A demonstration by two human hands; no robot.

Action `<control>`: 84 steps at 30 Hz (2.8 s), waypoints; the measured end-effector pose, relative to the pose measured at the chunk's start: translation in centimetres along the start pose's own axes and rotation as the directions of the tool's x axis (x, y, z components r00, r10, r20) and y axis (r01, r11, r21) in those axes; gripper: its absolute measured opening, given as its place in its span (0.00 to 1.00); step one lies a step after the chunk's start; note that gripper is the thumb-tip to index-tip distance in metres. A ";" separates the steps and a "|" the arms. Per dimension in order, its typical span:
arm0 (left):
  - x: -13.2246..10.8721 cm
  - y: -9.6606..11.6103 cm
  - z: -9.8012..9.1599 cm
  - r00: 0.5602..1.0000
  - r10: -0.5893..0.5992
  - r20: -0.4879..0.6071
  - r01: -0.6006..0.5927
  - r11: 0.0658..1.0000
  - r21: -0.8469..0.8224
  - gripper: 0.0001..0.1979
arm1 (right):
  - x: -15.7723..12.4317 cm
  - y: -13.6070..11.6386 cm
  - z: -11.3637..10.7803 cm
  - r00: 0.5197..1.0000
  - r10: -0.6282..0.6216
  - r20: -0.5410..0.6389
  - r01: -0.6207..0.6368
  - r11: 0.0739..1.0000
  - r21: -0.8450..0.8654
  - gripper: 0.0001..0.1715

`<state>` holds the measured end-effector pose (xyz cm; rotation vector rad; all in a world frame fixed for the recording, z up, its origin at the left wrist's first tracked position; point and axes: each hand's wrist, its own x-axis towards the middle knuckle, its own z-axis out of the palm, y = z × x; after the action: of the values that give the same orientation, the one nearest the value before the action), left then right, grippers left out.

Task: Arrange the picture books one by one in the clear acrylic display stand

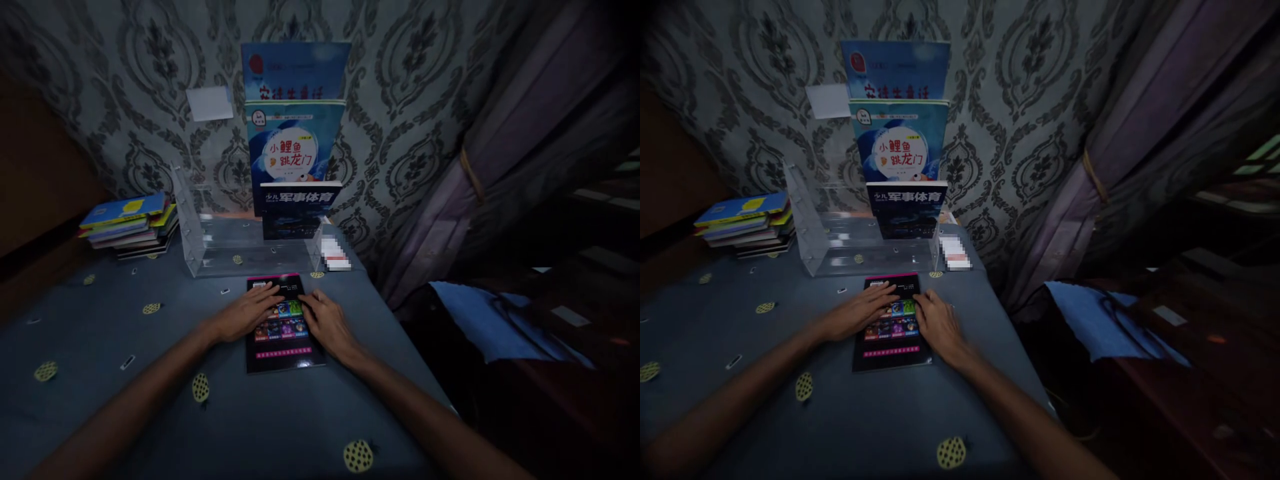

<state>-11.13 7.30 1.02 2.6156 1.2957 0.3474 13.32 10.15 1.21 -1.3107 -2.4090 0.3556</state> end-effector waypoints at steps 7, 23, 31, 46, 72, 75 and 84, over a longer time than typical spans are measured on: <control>1.0 -1.2 -0.1 0.998 0.034 -0.044 -0.035 0.999 -0.033 0.21 | 0.6 -0.1 -0.3 1.000 0.007 0.015 -0.005 0.994 -0.110 0.21; 1.2 -2.7 2.0 0.872 -0.207 -0.444 0.287 0.950 0.122 0.15 | 6.4 -3.1 2.8 0.937 -0.336 0.095 0.339 0.941 -0.010 0.26; 1.2 -2.3 1.6 0.883 -0.211 -0.419 0.288 0.949 0.128 0.14 | 6.5 -2.8 3.0 0.942 -0.327 0.075 0.327 0.945 0.014 0.27; 1.1 -2.0 1.5 0.886 -0.223 -0.407 0.308 0.939 0.155 0.15 | 5.0 1.7 1.3 0.979 -0.201 0.022 0.200 0.979 0.050 0.27; 4.6 -1.1 0.4 0.948 -0.061 -0.312 0.137 0.964 0.228 0.16 | 4.8 1.7 1.0 0.981 -0.175 -0.078 0.179 0.983 0.044 0.24; 5.0 -0.7 0.4 0.951 -0.062 -0.302 0.142 0.957 0.253 0.15 | 4.8 1.9 1.2 0.981 -0.175 -0.082 0.181 0.981 0.064 0.23; 6.5 -0.1 2.0 0.973 -0.036 -0.226 0.097 0.959 0.265 0.30 | 4.8 2.5 1.5 0.972 -0.168 -0.162 0.191 0.971 0.142 0.21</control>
<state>-6.81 12.38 -0.18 2.8148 1.6059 0.4891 12.10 15.46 -0.16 -1.0049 -2.3005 0.3738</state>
